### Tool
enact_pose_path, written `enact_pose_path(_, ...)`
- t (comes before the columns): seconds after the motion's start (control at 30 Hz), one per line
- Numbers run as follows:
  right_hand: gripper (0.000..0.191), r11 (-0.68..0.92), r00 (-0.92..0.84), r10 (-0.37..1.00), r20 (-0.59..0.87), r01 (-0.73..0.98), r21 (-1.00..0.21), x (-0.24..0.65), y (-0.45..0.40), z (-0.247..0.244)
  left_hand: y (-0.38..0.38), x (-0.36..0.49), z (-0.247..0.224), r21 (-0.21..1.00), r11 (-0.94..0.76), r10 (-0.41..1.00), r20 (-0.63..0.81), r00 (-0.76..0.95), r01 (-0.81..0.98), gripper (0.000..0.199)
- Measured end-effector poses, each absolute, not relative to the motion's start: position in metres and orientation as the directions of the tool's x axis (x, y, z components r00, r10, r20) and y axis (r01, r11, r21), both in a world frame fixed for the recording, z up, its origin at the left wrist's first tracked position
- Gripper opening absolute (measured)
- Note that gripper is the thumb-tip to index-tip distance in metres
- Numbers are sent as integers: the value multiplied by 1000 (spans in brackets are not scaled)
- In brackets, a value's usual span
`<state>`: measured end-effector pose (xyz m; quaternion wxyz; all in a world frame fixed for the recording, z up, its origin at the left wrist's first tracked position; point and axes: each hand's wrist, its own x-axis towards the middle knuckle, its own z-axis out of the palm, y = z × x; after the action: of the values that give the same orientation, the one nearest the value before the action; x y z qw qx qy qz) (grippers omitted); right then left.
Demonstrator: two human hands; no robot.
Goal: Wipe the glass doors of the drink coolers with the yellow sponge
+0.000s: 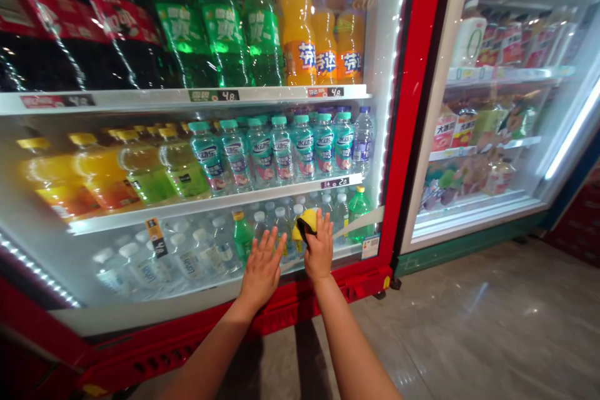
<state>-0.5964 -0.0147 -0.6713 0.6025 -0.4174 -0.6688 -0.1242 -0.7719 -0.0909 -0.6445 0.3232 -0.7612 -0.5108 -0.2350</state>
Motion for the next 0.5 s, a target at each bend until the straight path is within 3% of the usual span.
enact_pose_path(0.17,59,554,170,381,909,744,-372,-540,7,-650,-87,-758,-636,-276,-288,629,668,398,917,90)
enact_pose_path(0.33,79,542,245,444,862,693,-476,-550,-8,-697,-84,-747,-630,-289,-299,619,666,416,909,90)
enact_pose_path(0.5,67,651,-3,428,904,694,-306,-549,0,-686,-75,-733,-628,-302,-329,618,648,446,895,90)
